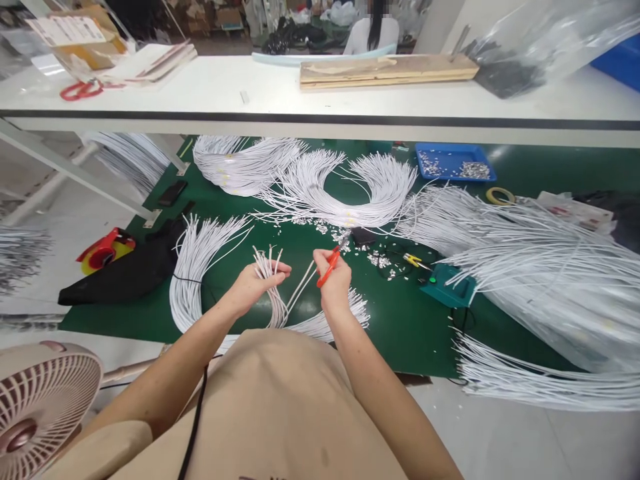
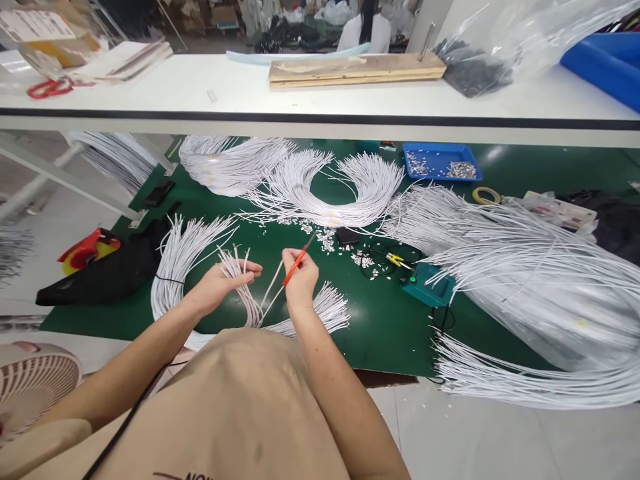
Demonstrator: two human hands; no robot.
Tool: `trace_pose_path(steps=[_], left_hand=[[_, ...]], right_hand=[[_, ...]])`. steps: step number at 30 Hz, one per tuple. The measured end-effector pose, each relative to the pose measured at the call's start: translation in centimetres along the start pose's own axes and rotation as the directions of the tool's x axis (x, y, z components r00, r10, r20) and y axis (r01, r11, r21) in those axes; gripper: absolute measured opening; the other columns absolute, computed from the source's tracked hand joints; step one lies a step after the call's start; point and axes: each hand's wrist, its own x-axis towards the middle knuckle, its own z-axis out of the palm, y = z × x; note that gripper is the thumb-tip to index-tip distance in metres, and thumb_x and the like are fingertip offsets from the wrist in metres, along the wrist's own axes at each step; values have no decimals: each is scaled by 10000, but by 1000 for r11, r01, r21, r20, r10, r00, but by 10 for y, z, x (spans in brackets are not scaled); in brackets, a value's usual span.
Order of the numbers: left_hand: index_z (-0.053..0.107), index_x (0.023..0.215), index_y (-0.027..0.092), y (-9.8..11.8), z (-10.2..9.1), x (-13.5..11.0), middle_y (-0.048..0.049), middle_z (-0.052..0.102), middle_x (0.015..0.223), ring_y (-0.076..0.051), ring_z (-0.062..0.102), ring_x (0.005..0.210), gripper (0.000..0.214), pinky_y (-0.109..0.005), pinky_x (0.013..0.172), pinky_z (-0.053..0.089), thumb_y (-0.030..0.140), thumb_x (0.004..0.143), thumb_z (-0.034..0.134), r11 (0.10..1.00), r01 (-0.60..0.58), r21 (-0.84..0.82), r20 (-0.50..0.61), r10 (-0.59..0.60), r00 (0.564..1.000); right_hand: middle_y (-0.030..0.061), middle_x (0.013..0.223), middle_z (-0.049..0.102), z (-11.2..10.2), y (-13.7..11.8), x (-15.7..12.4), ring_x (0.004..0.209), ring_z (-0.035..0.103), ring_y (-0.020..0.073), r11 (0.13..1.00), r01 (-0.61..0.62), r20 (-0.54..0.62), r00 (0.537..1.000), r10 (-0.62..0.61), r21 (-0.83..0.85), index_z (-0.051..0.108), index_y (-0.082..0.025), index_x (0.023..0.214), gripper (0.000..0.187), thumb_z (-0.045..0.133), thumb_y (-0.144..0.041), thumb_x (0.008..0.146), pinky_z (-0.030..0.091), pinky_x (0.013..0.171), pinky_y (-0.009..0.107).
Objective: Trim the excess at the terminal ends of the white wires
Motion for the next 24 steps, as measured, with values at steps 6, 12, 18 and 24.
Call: trace_pose_path(steps=[6,12,18,24], left_hand=[[638,1005,150,-6,-1,2,-77,684,885,-204,628,819,469,-324,768,474,408,620,709,1000,19,25,-14,-18,1000],[645,1027,135,-1,1,-2,-82,686,855,-221,624,839,456,-333,806,454,436,685,645,995,-34,93,45,30,999],[612,1069,127,1,-1,-5,-113,664,982,-250,597,942,513,-369,854,441,430,659,667,995,-98,-8,-45,98,994],[595,985,150,-2,6,0,-52,666,809,-160,612,692,466,-259,621,448,363,593,729,989,-81,-126,-92,70,993]], right_hand=[[21,776,633,11,-11,-3,726,551,137,979,165,102,983,-153,-121,660,-177,802,290,532,-429,737,421,699,248],[-35,503,520,25,-18,-1,476,455,88,996,-84,372,924,84,-18,664,-160,707,261,620,-411,655,370,494,218],[-41,472,499,21,-17,-2,454,428,69,989,-145,401,908,122,28,668,-142,685,231,668,-361,610,338,463,208],[-9,588,605,21,-6,-4,521,522,101,983,-155,495,865,88,96,656,-154,717,228,703,-331,582,424,549,238]])
